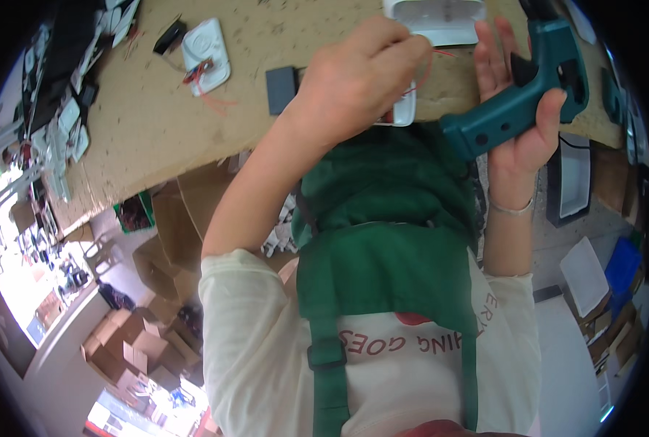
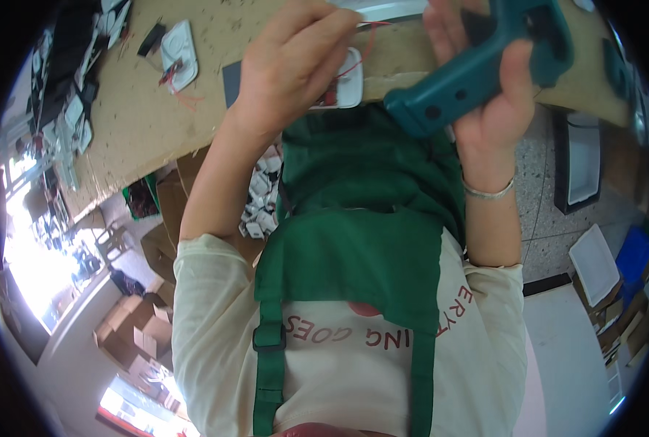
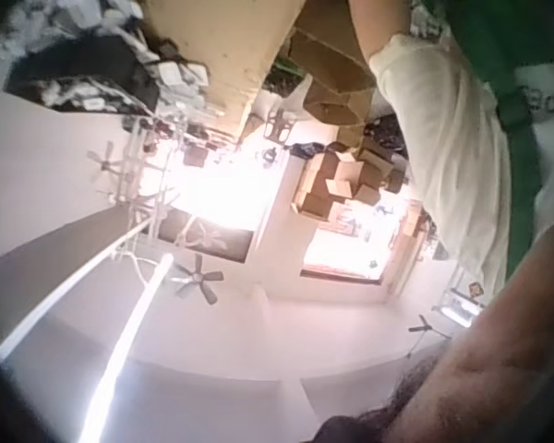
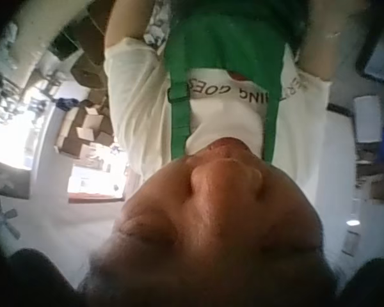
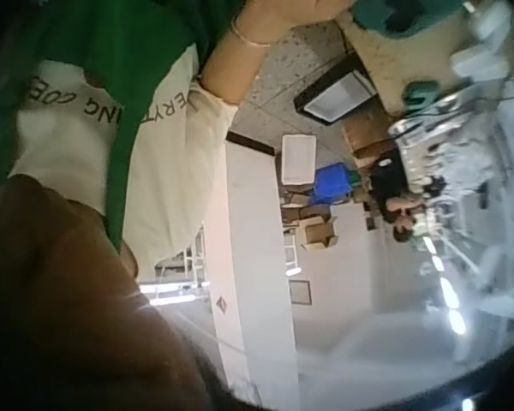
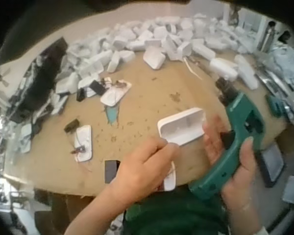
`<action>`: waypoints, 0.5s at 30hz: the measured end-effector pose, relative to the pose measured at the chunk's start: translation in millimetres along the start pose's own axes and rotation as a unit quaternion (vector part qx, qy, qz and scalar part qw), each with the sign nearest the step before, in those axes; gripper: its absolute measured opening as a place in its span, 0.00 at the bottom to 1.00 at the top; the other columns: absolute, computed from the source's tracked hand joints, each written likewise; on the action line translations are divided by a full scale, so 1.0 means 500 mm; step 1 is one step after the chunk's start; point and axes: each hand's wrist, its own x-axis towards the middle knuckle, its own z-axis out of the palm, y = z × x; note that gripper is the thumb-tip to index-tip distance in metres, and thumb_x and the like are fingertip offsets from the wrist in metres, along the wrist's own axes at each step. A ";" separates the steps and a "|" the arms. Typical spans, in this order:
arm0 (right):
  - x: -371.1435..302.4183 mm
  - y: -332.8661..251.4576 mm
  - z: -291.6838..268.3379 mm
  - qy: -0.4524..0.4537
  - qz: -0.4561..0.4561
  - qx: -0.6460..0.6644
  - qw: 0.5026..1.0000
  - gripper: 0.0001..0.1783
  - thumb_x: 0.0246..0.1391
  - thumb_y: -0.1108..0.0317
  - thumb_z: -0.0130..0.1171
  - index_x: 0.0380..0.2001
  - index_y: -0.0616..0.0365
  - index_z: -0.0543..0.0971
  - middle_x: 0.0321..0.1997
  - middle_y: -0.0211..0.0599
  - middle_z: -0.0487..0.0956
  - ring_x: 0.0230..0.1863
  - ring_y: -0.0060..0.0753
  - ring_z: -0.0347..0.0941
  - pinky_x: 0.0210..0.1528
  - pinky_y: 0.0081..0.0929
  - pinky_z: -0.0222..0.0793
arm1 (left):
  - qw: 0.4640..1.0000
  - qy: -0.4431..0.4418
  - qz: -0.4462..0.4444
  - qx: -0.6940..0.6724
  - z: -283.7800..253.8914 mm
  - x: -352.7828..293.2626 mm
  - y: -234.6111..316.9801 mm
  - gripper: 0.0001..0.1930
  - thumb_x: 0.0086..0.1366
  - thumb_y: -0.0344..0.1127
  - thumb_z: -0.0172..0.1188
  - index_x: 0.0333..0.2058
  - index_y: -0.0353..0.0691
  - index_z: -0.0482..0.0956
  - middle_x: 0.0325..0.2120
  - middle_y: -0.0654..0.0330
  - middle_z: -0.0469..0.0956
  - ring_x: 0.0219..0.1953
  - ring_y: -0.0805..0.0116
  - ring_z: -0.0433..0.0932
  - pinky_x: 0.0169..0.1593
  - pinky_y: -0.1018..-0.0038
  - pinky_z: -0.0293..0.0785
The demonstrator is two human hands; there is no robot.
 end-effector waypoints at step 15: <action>-0.087 0.027 -0.009 -0.114 0.160 0.384 0.902 0.47 0.56 0.42 0.57 0.66 0.64 0.53 0.70 0.62 0.49 0.68 0.51 0.57 0.68 0.35 0.61 | 0.993 0.097 0.065 -0.018 0.008 0.025 0.009 0.11 0.52 0.23 0.64 0.36 0.41 0.81 0.28 0.60 0.76 0.27 0.63 0.77 0.28 0.72 0.74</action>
